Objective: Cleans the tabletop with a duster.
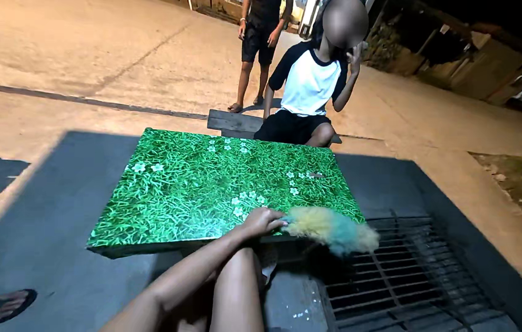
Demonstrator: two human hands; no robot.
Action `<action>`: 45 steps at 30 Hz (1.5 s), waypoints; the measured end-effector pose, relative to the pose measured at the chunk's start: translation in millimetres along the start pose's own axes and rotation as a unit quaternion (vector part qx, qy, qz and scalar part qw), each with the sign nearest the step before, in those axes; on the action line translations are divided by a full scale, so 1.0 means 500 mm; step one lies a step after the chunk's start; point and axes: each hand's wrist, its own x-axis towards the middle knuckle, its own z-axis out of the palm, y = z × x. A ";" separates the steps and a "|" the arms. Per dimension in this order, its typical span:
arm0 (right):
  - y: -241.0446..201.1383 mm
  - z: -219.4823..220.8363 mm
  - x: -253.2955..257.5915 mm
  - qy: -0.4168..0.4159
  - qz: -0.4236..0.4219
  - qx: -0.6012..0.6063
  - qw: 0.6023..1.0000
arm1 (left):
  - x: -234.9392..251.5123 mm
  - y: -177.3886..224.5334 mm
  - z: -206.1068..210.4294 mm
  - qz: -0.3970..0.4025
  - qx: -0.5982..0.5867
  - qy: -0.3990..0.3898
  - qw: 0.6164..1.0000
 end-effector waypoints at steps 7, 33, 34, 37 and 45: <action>0.091 0.083 0.200 -0.069 -0.085 -0.148 0.983 | -0.070 -0.042 -0.078 -0.065 0.038 0.020 0.997; 0.058 -0.047 0.263 -0.071 0.055 -0.207 0.974 | -0.318 -0.107 -0.146 -0.260 0.162 0.204 0.930; 0.040 -0.062 0.228 -0.074 0.058 -0.214 0.972 | -0.307 -0.101 -0.135 -0.195 0.166 0.193 0.947; 0.006 -0.087 0.174 -0.095 0.043 -0.229 0.968 | -0.275 -0.095 -0.140 -0.210 0.152 0.193 0.946; 0.213 0.055 0.451 0.182 0.166 -0.047 0.968 | -0.240 -0.057 -0.086 -0.156 0.117 0.155 0.969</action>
